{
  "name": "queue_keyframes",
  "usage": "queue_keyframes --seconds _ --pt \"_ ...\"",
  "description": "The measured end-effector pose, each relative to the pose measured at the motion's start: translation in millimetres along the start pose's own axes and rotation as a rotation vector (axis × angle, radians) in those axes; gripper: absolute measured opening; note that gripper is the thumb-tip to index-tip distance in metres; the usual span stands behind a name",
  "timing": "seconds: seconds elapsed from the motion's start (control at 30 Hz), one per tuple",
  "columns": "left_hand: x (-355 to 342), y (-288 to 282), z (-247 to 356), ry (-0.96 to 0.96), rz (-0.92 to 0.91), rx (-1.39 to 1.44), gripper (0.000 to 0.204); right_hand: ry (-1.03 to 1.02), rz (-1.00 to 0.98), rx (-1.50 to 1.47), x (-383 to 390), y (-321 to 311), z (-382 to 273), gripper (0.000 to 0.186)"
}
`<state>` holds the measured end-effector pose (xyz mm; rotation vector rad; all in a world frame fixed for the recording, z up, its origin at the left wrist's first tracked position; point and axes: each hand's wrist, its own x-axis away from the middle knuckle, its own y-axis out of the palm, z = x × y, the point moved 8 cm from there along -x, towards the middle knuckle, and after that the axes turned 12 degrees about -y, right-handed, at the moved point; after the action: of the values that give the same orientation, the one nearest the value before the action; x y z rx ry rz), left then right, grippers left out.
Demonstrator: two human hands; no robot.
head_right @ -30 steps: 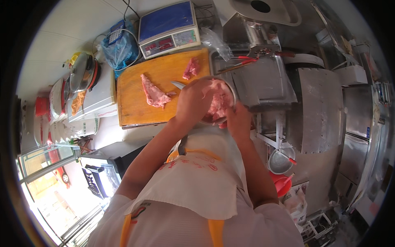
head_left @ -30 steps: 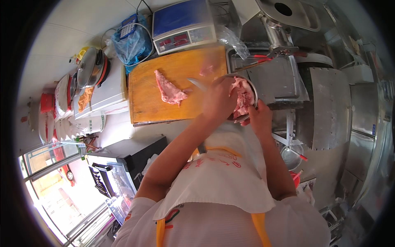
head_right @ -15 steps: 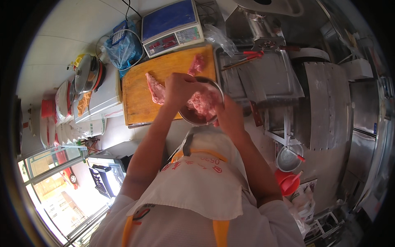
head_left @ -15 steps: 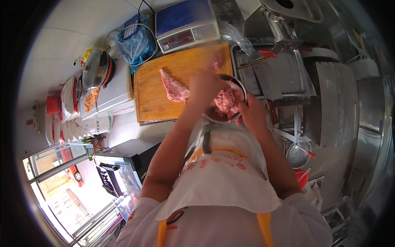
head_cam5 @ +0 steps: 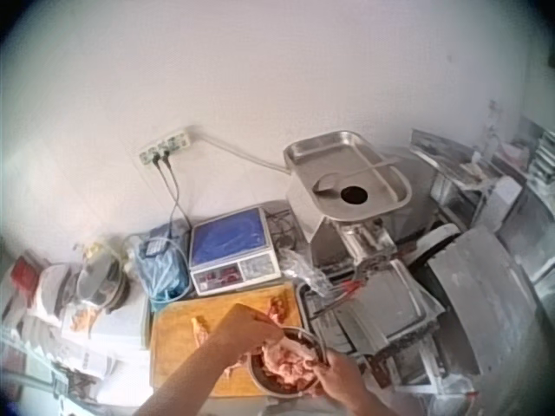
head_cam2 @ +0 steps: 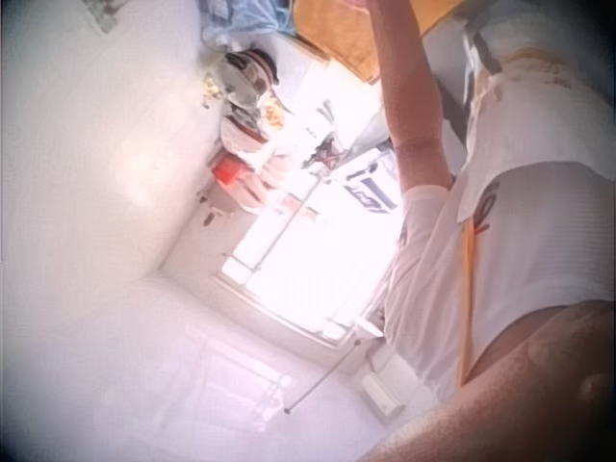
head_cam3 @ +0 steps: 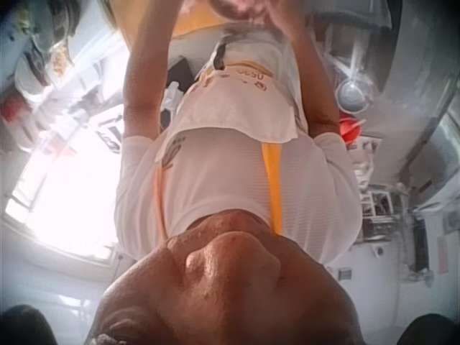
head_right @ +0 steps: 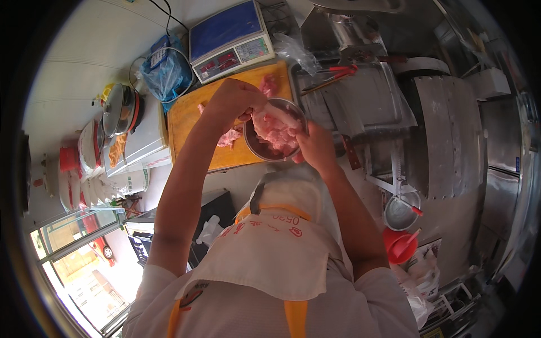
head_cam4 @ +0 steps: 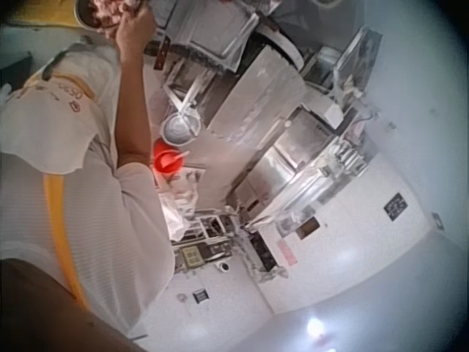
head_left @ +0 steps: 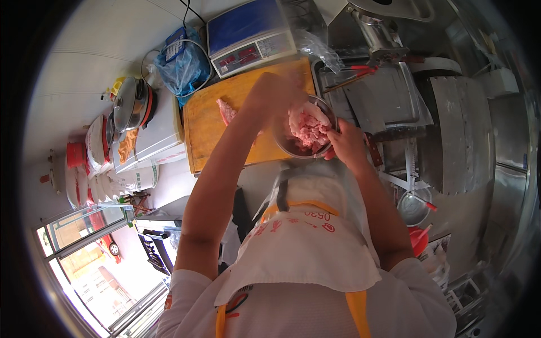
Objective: The person cuts a large piece of raw meat into smaller pieces using a knife and a cleaver on a wooden board, then places the pieces into a plastic bag.
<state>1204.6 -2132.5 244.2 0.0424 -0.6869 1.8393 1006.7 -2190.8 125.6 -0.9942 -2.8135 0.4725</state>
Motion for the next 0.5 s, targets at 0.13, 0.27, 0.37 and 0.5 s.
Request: queue_keyframes --seconds 0.13,0.27,0.37,0.5 --pt "2 -2 21 -0.141 0.012 0.01 0.012 0.064 0.008 -0.069 0 -6 3 0.026" --pt "-6 -15 20 -0.083 0.004 -0.046 0.012 0.108 -0.004 -0.275 -2 1 21 0.026" --pt "1 -21 37 -0.064 -0.04 -0.149 0.012 0.123 0.02 -0.368 -3 -1 32 0.026" --pt "21 -37 20 -0.309 0.019 0.372 0.012 0.074 0.036 -0.23 -8 0 35 0.026"
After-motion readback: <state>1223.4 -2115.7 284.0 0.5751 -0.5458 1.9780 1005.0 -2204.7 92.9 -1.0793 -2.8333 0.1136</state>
